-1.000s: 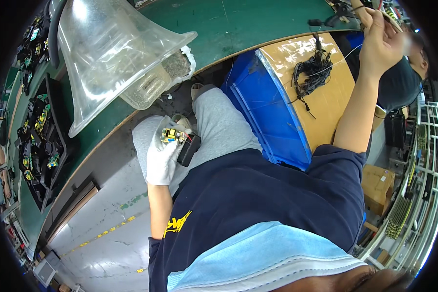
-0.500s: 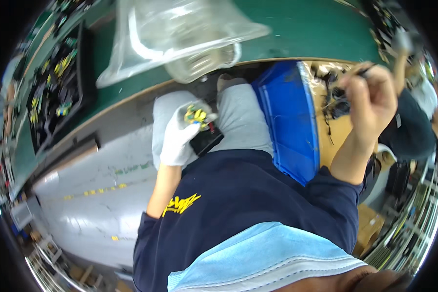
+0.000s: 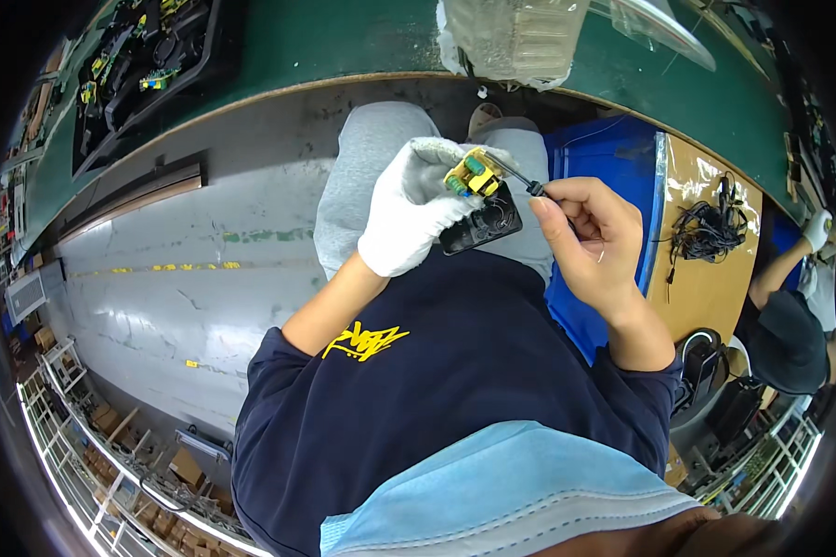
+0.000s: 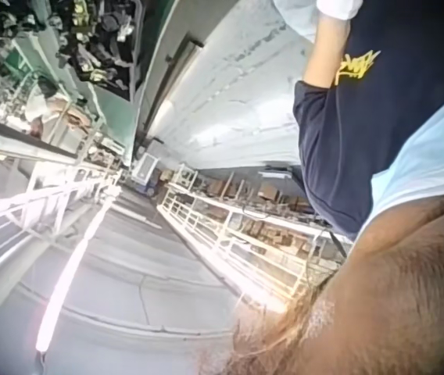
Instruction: Assembling small electronic components onto PCBs and connecting wires on a production line.
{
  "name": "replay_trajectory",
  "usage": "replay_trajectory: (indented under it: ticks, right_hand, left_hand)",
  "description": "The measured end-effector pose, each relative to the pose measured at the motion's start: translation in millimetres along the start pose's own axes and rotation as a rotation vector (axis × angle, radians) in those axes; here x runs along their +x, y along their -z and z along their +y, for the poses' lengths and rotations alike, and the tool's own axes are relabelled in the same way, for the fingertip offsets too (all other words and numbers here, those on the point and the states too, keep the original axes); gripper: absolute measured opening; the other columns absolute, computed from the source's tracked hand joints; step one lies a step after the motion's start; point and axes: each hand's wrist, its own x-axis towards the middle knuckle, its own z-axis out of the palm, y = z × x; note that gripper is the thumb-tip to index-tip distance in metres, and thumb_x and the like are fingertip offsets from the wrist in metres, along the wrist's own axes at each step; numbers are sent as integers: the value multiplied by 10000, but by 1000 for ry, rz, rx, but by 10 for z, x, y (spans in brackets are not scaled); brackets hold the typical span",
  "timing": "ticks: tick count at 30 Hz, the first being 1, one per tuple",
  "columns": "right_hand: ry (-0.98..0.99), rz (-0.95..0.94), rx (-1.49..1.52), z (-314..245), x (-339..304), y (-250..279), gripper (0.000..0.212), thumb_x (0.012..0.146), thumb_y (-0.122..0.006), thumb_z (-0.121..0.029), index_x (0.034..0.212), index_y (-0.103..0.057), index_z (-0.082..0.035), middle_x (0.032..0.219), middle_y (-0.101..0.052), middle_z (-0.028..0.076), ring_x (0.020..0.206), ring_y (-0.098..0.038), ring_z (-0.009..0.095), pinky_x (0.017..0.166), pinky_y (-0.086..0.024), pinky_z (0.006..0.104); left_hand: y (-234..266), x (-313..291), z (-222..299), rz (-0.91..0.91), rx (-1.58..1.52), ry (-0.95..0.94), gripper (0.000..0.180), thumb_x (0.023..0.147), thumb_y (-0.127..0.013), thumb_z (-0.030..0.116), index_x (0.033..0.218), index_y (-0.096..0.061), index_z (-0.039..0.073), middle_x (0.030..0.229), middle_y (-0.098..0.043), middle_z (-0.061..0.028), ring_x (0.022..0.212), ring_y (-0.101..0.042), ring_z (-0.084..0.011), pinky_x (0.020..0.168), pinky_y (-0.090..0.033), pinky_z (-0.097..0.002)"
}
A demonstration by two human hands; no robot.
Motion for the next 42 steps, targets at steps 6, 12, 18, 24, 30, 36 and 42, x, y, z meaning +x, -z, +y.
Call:
replay_trajectory:
  ticks: [6,12,18,24,30,36,42]
  right_hand:
    - [-45,-117,1,13,9,39,75,870,-651,-23,889,-604,32,630,-491,-47,550,-369,-9,477,-260,161]
    - [-178,-122,145,92,4,34,89,866,-670,-60,848,-621,12,569,-433,-73,511,-318,-6,457,-229,196]
    - [-321,-140,353,132,11,4,101,899,-642,-93,871,-608,-1,590,-475,-87,516,-351,-23,461,-240,186]
    - [-444,-207,450,186,85,11,168,924,-612,-163,855,-615,-10,570,-431,-80,496,-319,-2,467,-240,192]
    - [-590,-215,696,302,118,-6,180,915,-618,-166,843,-612,-1,533,-418,-67,462,-314,11,448,-248,195]
    - [-466,-167,412,307,109,-55,158,921,-615,-158,865,-612,-11,567,-460,-61,492,-363,2,463,-278,186]
    - [-343,-138,371,394,70,-141,149,930,-607,-168,924,-616,-19,663,-557,-28,539,-416,5,474,-290,178]
  left_hand:
    - [31,-7,-4,-9,23,-16,407,757,-711,-13,1087,-481,44,1227,-558,-250,1111,-575,-269,952,-484,-394]
    - [23,-31,4,1,61,-15,393,755,-712,-17,1073,-486,34,1228,-556,-250,1107,-575,-265,943,-491,-379]
    - [92,-47,-10,52,189,-36,396,744,-664,-121,1090,-512,-2,1206,-569,-159,1096,-578,-229,937,-497,-353]
    - [153,-35,37,36,300,-13,420,740,-675,-124,1121,-537,-12,1198,-568,-129,1075,-583,-204,933,-491,-341]
    - [153,-19,78,71,287,82,421,760,-692,-78,1147,-536,-24,1159,-593,-125,1053,-591,-184,933,-478,-326]
    - [186,6,76,64,395,80,417,763,-696,-59,1147,-536,-26,1130,-596,-111,1050,-585,-175,926,-478,-322]
    - [203,44,66,86,259,89,365,772,-669,-60,1098,-515,-9,1062,-557,-78,1014,-583,-183,877,-499,-323]
